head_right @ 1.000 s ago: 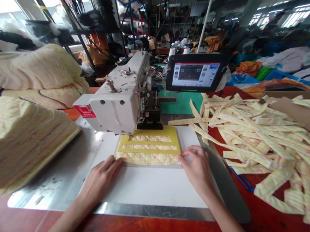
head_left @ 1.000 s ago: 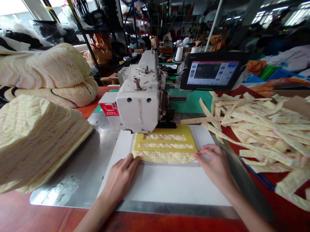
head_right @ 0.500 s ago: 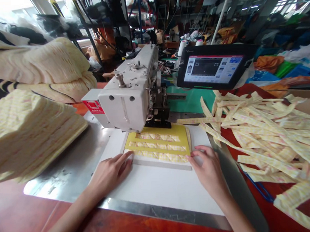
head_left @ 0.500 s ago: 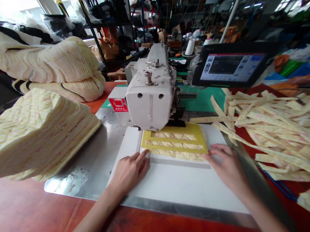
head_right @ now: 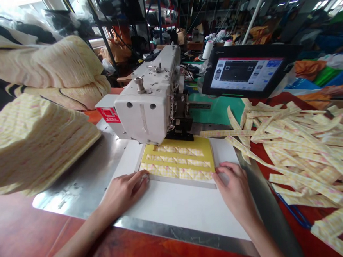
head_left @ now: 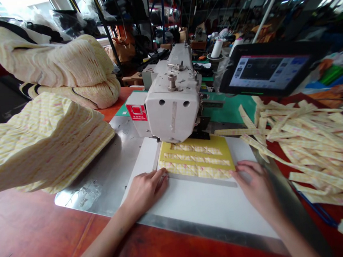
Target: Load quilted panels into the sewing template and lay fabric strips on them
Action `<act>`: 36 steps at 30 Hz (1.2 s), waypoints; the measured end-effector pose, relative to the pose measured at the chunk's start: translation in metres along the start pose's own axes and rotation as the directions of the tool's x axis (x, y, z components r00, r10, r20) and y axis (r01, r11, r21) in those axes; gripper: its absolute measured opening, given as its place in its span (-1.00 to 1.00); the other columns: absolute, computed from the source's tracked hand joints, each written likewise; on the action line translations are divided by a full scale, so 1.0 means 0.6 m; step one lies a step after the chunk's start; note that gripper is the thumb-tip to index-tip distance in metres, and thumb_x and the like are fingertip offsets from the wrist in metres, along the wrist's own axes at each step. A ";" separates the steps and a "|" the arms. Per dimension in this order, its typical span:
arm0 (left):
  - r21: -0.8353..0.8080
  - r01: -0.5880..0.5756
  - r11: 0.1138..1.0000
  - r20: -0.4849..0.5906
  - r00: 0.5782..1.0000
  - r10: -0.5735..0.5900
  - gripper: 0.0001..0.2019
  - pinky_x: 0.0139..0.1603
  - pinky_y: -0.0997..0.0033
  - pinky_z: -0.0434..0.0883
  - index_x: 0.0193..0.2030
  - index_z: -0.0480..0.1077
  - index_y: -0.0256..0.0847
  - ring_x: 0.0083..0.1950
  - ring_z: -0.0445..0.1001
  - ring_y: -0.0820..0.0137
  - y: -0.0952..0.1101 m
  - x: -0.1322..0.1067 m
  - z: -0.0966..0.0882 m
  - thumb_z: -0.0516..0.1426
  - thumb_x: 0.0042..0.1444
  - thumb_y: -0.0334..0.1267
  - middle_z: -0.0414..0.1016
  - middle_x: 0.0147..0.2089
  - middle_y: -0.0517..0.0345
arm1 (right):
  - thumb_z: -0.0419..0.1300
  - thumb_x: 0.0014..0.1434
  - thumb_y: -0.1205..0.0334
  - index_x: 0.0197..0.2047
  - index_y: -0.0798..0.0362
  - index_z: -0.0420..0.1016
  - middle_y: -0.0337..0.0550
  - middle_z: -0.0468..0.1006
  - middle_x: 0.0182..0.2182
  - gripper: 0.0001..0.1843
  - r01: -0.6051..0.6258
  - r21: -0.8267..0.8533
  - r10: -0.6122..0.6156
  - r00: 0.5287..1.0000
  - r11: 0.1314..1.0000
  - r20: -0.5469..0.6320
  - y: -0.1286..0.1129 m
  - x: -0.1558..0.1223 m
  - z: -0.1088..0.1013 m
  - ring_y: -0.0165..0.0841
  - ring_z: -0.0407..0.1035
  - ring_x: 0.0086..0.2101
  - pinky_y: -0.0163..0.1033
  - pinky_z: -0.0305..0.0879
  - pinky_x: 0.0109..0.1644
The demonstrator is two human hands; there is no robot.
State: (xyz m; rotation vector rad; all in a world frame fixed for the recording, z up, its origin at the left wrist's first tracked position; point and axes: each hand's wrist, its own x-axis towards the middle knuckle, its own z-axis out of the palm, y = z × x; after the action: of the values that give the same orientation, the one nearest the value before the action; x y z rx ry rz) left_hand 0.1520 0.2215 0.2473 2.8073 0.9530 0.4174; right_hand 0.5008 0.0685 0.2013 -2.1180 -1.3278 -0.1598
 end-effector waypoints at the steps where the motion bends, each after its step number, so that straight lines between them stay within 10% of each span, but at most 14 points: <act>1: 0.008 -0.003 1.000 -0.008 1.000 0.003 -0.76 -0.34 0.32 0.36 0.07 0.37 -0.09 -0.38 0.57 0.29 0.000 -0.001 0.001 -0.06 0.47 -0.13 0.62 -0.26 0.23 | 0.01 0.23 -0.40 -0.25 0.07 0.60 -0.14 0.50 -0.08 -0.32 0.003 -0.009 -0.003 1.000 1.000 -0.005 0.000 -0.001 0.001 -0.41 0.36 -0.08 -0.25 0.24 0.10; 17: 0.031 0.021 0.999 -0.030 0.999 -0.020 -0.76 -0.33 0.32 0.37 0.03 0.38 -0.09 -0.38 0.58 0.28 0.000 -0.004 0.006 -0.07 0.47 -0.14 0.62 -0.29 0.20 | 0.08 0.23 -0.36 -0.22 0.07 0.59 -0.15 0.51 -0.09 -0.37 0.064 0.033 -0.064 0.998 0.997 -0.005 0.017 0.001 0.016 -0.44 0.40 -0.07 -0.28 0.30 0.10; 25: 0.042 0.011 0.999 -0.046 0.999 -0.009 -0.76 -0.34 0.34 0.37 -0.01 0.40 -0.11 -0.39 0.58 0.29 0.000 -0.004 0.007 -0.07 0.47 -0.18 0.60 -0.35 0.20 | 0.08 0.20 -0.39 -0.14 0.00 0.62 -0.19 0.54 -0.03 -0.37 -0.071 0.111 0.052 0.985 0.991 0.163 0.049 0.001 -0.037 -0.53 0.45 -0.18 -0.41 0.41 -0.14; 36: 0.059 0.002 0.998 -0.066 0.998 0.002 -0.77 -0.36 0.41 0.36 0.00 0.42 -0.11 -0.38 0.59 0.33 -0.002 -0.004 0.007 -0.04 0.46 -0.18 0.62 -0.32 0.16 | 0.07 0.27 -0.27 -0.16 0.01 0.59 -0.19 0.56 -0.14 -0.47 -0.022 0.047 0.021 0.999 0.999 0.035 -0.008 0.011 -0.086 -0.59 0.37 -0.36 -0.44 0.31 -0.28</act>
State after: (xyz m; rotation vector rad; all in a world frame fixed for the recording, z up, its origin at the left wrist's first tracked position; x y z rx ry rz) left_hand 0.1508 0.2211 0.2425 2.8626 0.9949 0.4921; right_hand 0.5115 0.0459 0.2472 -2.1034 -1.3153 -0.0825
